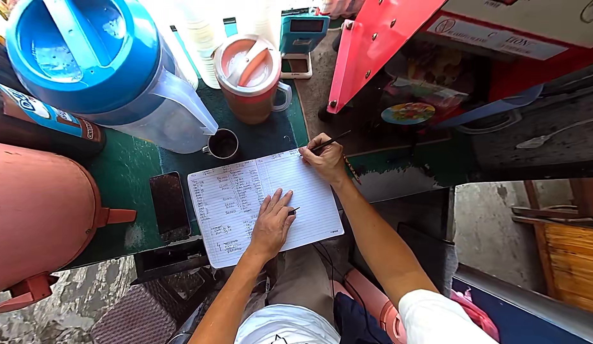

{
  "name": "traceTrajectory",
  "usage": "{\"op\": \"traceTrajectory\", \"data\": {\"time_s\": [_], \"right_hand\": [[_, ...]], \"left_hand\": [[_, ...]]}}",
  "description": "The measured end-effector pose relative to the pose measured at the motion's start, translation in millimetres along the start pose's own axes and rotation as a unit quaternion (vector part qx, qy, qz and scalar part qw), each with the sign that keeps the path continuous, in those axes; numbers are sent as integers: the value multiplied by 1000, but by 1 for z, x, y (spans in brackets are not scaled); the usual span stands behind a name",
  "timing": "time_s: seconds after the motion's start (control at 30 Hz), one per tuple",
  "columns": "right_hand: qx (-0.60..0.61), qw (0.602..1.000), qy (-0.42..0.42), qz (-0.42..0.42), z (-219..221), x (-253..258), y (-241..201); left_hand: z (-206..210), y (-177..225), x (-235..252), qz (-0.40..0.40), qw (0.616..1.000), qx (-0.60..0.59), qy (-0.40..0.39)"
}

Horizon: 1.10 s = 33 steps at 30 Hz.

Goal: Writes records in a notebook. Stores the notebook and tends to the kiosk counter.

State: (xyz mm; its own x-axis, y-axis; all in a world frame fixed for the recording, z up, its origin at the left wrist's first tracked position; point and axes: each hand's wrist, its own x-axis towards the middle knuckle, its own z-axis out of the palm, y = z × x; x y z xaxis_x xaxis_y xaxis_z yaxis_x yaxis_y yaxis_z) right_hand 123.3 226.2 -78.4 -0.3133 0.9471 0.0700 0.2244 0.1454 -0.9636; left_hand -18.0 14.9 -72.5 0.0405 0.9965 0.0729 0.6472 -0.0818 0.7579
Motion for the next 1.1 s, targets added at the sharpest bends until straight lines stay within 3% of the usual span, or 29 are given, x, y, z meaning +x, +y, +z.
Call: {"op": "traceTrajectory", "data": {"time_s": [1.1], "right_hand": [[0,1000,3,-13,-4,2,0]], "left_hand": [[1,-1,0,6,1000,7,2]]}}
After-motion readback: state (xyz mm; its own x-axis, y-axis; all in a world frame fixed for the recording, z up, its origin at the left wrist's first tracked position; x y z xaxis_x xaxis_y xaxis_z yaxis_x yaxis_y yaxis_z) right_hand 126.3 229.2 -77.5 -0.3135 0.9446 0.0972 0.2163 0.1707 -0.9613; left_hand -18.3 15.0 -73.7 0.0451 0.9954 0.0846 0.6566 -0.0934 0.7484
